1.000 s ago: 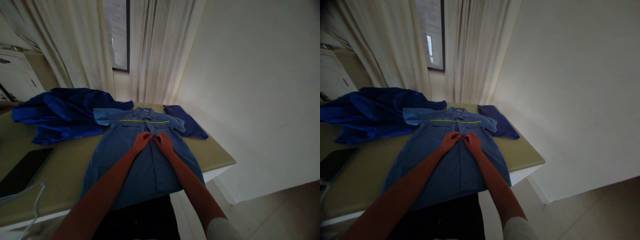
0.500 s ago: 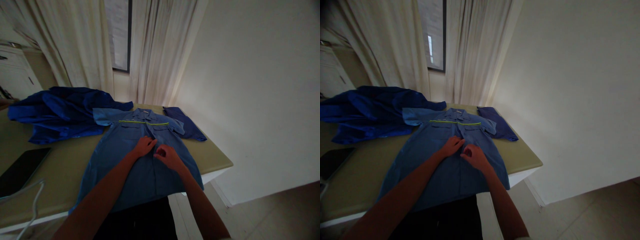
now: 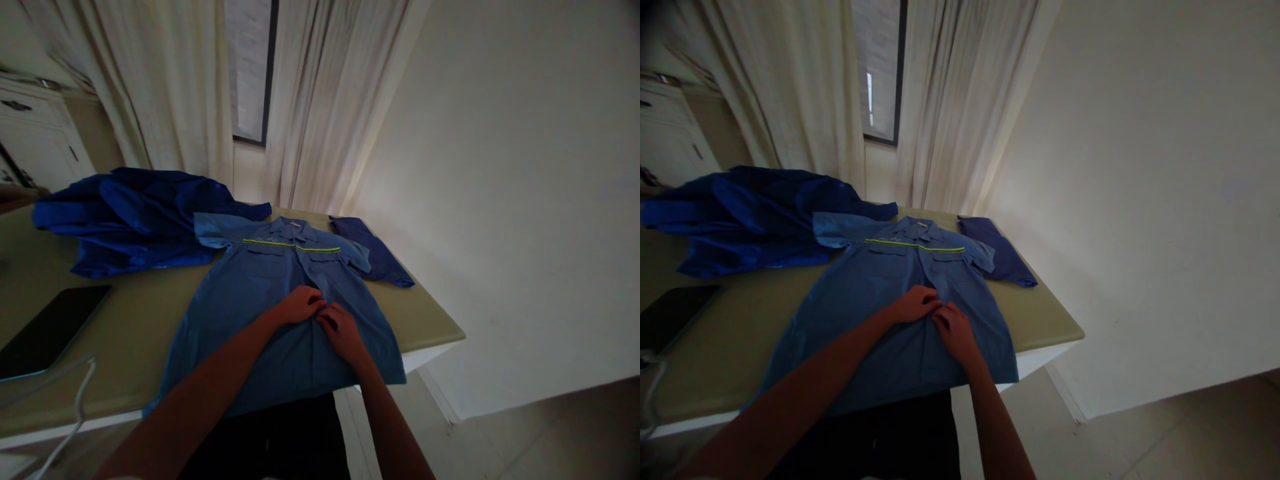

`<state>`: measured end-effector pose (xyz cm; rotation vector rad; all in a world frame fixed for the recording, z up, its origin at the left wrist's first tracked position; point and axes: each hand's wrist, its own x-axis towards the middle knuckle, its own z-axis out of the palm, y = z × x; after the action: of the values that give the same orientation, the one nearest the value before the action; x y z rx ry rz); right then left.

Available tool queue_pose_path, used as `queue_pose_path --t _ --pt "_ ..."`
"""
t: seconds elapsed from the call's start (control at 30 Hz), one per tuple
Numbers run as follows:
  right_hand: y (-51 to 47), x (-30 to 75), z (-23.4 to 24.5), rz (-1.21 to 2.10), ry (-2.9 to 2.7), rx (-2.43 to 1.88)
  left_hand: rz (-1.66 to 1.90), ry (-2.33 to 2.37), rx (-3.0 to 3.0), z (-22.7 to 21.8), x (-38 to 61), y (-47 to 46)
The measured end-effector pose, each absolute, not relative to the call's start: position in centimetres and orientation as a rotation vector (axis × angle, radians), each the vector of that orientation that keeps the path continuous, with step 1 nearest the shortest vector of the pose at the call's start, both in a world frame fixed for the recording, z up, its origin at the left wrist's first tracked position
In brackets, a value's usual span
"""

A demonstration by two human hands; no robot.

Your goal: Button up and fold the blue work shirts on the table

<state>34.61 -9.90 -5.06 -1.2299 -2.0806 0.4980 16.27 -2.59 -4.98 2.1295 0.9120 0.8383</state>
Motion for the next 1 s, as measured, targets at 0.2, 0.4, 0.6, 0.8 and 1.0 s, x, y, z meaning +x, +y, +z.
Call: queue_pose_path --t 0.2,0.4,0.6,0.8,1.0 --pt "-9.7 35.2 -5.3 0.624 -1.707 -1.365 0.933 0.859 1.923 -5.1 16.8 -2.3" --pt "-10.1 34.8 -4.8 0.632 -1.725 -1.394 0.820 0.840 1.860 -5.5 16.6 -2.1" --pt "-10.2 34.4 -4.7 0.571 -1.762 -1.442 0.855 0.844 1.874 -5.1 16.7 -2.3" --pt "-9.8 34.9 -5.5 0.519 -1.670 -1.440 0.843 0.829 1.753 -4.9 16.6 -2.3" --pt "-10.0 35.1 -5.3 0.587 -1.629 -1.401 0.904 0.720 1.847 -5.4 16.9 -2.3"
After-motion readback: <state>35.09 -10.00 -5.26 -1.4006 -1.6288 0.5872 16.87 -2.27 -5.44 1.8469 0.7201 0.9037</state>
